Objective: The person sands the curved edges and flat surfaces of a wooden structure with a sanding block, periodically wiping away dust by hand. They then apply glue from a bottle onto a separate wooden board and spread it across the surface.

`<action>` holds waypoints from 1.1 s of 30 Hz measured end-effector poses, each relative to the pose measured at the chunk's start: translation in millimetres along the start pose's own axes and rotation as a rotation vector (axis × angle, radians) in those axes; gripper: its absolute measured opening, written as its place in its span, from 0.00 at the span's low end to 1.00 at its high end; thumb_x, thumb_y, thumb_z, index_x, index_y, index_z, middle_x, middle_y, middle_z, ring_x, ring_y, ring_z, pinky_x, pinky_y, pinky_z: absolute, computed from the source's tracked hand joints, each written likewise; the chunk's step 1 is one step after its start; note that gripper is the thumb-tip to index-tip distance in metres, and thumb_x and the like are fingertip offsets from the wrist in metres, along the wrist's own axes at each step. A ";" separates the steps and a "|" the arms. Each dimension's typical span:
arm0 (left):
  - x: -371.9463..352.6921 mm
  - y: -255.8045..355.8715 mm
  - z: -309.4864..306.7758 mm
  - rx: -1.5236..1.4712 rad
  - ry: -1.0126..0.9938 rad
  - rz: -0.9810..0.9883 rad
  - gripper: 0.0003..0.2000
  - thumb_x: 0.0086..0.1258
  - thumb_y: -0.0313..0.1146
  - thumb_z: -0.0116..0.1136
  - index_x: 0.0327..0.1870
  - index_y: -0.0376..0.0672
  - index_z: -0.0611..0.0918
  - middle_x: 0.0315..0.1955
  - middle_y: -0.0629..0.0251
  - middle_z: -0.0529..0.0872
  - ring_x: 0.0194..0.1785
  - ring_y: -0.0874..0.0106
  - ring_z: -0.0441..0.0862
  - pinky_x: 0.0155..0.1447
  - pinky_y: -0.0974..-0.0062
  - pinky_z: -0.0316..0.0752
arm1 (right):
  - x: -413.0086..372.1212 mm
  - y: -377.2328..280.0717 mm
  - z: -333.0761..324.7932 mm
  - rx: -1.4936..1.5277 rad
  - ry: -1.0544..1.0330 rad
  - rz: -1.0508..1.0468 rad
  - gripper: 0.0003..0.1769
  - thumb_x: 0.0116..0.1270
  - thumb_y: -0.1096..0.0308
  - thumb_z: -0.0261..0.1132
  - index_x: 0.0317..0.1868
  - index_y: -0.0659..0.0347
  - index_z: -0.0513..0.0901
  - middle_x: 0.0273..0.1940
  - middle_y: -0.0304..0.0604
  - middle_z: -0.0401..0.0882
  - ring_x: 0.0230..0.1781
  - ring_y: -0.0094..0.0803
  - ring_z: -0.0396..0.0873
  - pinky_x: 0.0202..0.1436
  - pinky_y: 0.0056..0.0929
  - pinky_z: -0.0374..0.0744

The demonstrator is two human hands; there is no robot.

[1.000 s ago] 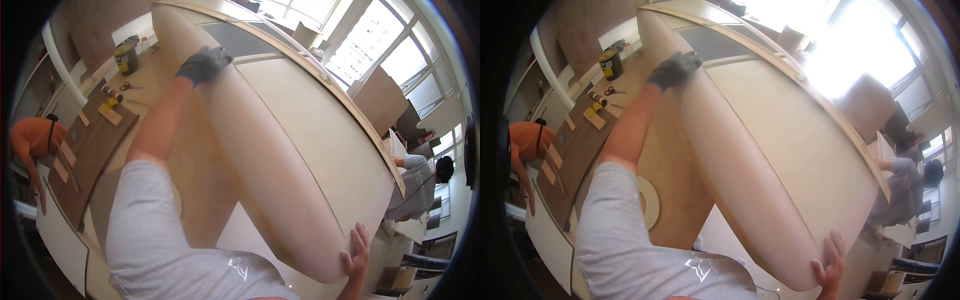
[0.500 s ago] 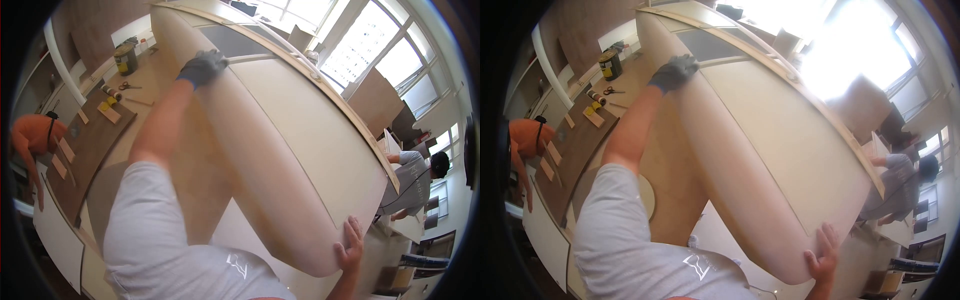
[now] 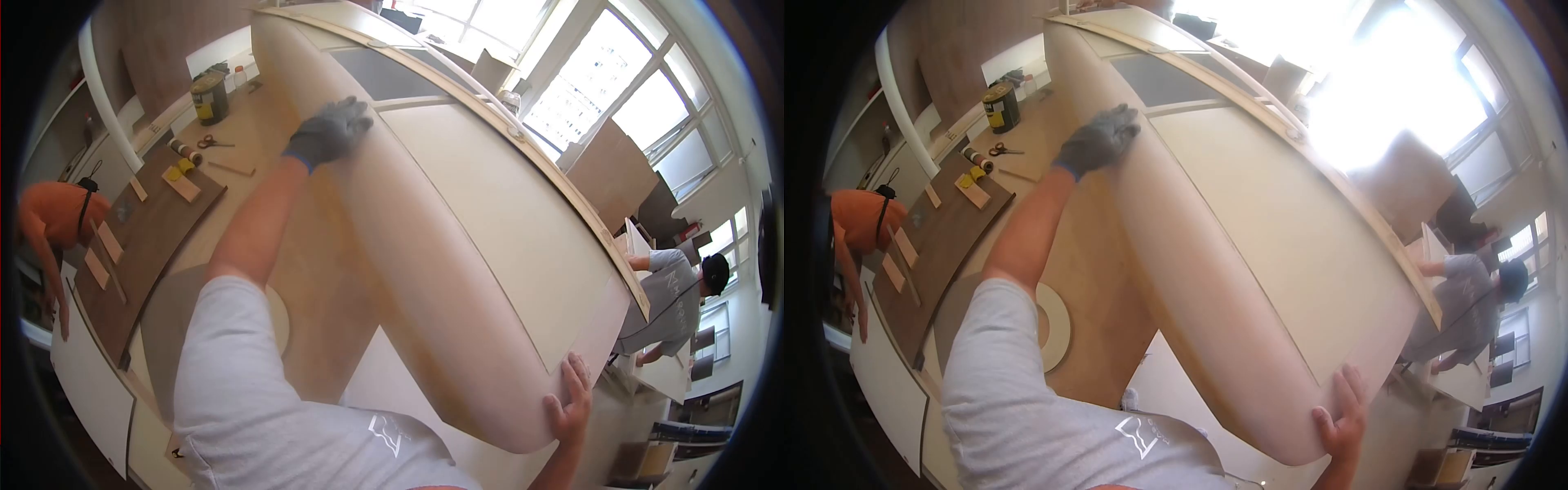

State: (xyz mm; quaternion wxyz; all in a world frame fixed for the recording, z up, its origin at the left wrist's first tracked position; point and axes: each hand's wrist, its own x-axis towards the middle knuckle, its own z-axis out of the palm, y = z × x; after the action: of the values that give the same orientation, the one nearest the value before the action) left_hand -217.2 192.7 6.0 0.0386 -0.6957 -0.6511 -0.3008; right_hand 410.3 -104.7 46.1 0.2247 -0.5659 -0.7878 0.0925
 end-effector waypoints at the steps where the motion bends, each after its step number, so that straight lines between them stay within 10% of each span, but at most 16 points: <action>1: 4.8 -2.0 -2.8 -0.018 -0.010 0.025 0.29 0.86 0.55 0.44 0.75 0.42 0.77 0.81 0.51 0.69 0.84 0.50 0.63 0.87 0.56 0.55 | 0.5 -1.1 -2.8 0.002 -0.008 0.006 0.45 0.67 0.38 0.71 0.68 0.73 0.82 0.75 0.64 0.74 0.79 0.65 0.66 0.84 0.59 0.59; 6: 28.9 20.5 -16.3 -0.002 -0.068 -0.276 0.30 0.85 0.55 0.46 0.76 0.44 0.77 0.80 0.50 0.71 0.83 0.48 0.64 0.87 0.57 0.55 | -0.8 -5.2 -3.7 -0.001 -0.017 0.029 0.45 0.67 0.40 0.72 0.69 0.72 0.81 0.75 0.64 0.73 0.80 0.64 0.66 0.85 0.58 0.58; 12: -33.9 11.5 28.9 0.028 0.335 0.054 0.23 0.84 0.54 0.42 0.66 0.53 0.80 0.69 0.61 0.78 0.70 0.46 0.75 0.72 0.48 0.74 | -1.0 -2.0 -1.8 -0.016 -0.013 0.048 0.44 0.65 0.41 0.72 0.69 0.71 0.81 0.75 0.64 0.73 0.80 0.64 0.66 0.85 0.57 0.58; 19: 40.1 16.1 -11.7 0.086 -0.080 -0.235 0.22 0.85 0.50 0.45 0.69 0.50 0.79 0.75 0.52 0.75 0.73 0.43 0.75 0.76 0.49 0.69 | -1.0 0.4 -5.0 -0.062 -0.029 0.064 0.49 0.69 0.32 0.68 0.71 0.71 0.80 0.77 0.62 0.72 0.81 0.58 0.65 0.84 0.52 0.61; 26: -28.1 11.6 42.2 0.029 0.351 -0.079 0.29 0.81 0.56 0.46 0.74 0.47 0.77 0.75 0.54 0.75 0.74 0.45 0.71 0.77 0.49 0.69 | 4.2 -4.3 -1.2 -0.018 0.006 0.075 0.45 0.66 0.40 0.71 0.70 0.72 0.80 0.76 0.64 0.73 0.80 0.63 0.65 0.84 0.55 0.59; 33: 13.4 17.9 2.3 -0.084 0.156 -0.311 0.29 0.82 0.54 0.48 0.73 0.43 0.78 0.73 0.43 0.76 0.75 0.41 0.72 0.79 0.51 0.67 | 0.2 -4.8 -5.9 -0.017 -0.009 0.080 0.46 0.67 0.40 0.71 0.71 0.72 0.78 0.76 0.64 0.72 0.81 0.62 0.64 0.85 0.54 0.59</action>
State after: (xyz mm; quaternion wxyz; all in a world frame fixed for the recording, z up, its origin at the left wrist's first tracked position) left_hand -200.1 202.9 16.4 0.0129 -0.5623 -0.7326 -0.3833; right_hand 408.8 -106.8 53.2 0.2123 -0.5984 -0.7664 0.0971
